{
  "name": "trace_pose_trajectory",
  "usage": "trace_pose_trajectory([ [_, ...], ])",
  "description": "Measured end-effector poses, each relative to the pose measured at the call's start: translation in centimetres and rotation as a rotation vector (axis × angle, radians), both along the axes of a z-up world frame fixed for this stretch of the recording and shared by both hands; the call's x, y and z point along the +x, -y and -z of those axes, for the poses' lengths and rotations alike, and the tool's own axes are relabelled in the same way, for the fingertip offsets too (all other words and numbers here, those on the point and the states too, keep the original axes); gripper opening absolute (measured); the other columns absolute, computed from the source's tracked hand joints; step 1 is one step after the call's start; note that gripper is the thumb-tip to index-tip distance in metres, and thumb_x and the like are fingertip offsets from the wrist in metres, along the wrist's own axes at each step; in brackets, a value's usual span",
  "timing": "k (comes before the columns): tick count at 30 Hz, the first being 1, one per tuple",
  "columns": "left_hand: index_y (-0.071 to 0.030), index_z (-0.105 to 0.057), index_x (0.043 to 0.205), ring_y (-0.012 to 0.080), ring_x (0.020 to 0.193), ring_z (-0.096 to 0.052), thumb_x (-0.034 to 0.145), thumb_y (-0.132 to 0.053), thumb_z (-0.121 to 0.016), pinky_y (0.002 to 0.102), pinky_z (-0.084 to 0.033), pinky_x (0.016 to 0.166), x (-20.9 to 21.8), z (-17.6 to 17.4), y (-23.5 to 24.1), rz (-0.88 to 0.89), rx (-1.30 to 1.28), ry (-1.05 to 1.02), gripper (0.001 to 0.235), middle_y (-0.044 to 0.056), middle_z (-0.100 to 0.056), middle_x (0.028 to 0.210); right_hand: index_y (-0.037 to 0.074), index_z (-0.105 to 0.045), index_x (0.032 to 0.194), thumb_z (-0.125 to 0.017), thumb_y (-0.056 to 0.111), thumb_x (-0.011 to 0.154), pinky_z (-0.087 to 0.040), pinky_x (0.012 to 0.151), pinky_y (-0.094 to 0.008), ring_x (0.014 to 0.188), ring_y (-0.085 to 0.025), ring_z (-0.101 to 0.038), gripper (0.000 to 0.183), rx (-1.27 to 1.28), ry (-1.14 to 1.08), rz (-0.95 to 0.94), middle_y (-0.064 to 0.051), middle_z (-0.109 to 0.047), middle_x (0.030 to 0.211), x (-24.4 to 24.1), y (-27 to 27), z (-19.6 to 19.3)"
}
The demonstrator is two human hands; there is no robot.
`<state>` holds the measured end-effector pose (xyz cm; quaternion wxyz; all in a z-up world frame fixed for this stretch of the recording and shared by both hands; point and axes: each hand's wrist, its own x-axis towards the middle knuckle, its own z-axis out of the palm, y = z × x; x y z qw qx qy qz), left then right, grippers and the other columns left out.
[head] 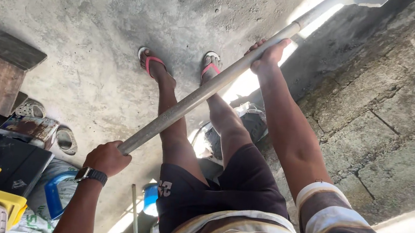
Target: Mixing and moving wet cement on a concrete floor using a shovel
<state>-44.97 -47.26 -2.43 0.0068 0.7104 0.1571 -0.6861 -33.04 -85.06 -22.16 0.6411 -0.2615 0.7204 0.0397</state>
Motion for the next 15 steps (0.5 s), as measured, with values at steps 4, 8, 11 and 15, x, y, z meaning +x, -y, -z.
trace_pose_trajectory([
  [4,-0.017,-0.057,0.123,0.0354,0.101,-0.063,0.069,-0.038,-0.055,0.043,-0.05,0.085,0.7,-1.3,1.3,-0.102,-0.027,-0.027,0.058,0.017,-0.068,0.104,0.005,-0.049,0.072,-0.024,0.06,0.081,-0.051,0.05,-0.031,0.047,-0.02,-0.057,0.061,-0.046,-0.026,-0.053,-0.006,-0.052,0.057,0.3,0.7,-0.2],
  [8,-0.014,-0.061,0.118,0.0335,0.103,-0.062,0.066,-0.034,-0.059,0.041,-0.051,0.084,-1.9,0.7,-0.3,-0.187,-0.09,-0.046,0.056,0.017,-0.068,0.105,0.004,-0.049,0.073,-0.025,0.059,0.082,-0.052,0.051,-0.03,0.05,-0.02,-0.059,0.06,-0.047,-0.019,-0.099,-0.007,-0.053,0.059,0.3,0.9,-0.7],
  [11,-0.011,-0.056,0.069,0.0169,0.047,-0.041,0.065,-0.02,-0.058,0.032,-0.031,0.043,-2.7,1.4,-0.9,-0.29,-0.135,-0.077,0.011,0.003,-0.046,0.053,0.004,-0.05,0.071,-0.029,0.065,0.08,-0.045,0.053,-0.032,0.055,-0.021,-0.051,0.065,-0.024,-0.062,-0.045,-0.009,-0.052,0.063,0.3,0.8,-0.7],
  [15,-0.011,-0.046,0.064,0.0171,0.047,-0.038,0.063,-0.019,-0.058,0.032,-0.029,0.044,-4.7,2.2,-1.9,-0.317,-0.163,-0.085,0.015,0.003,-0.043,0.052,0.003,-0.05,0.071,-0.03,0.061,0.082,-0.046,0.053,-0.033,0.054,-0.022,-0.052,0.062,-0.037,-0.061,-0.078,-0.011,-0.053,0.062,0.4,-0.3,-2.9],
])
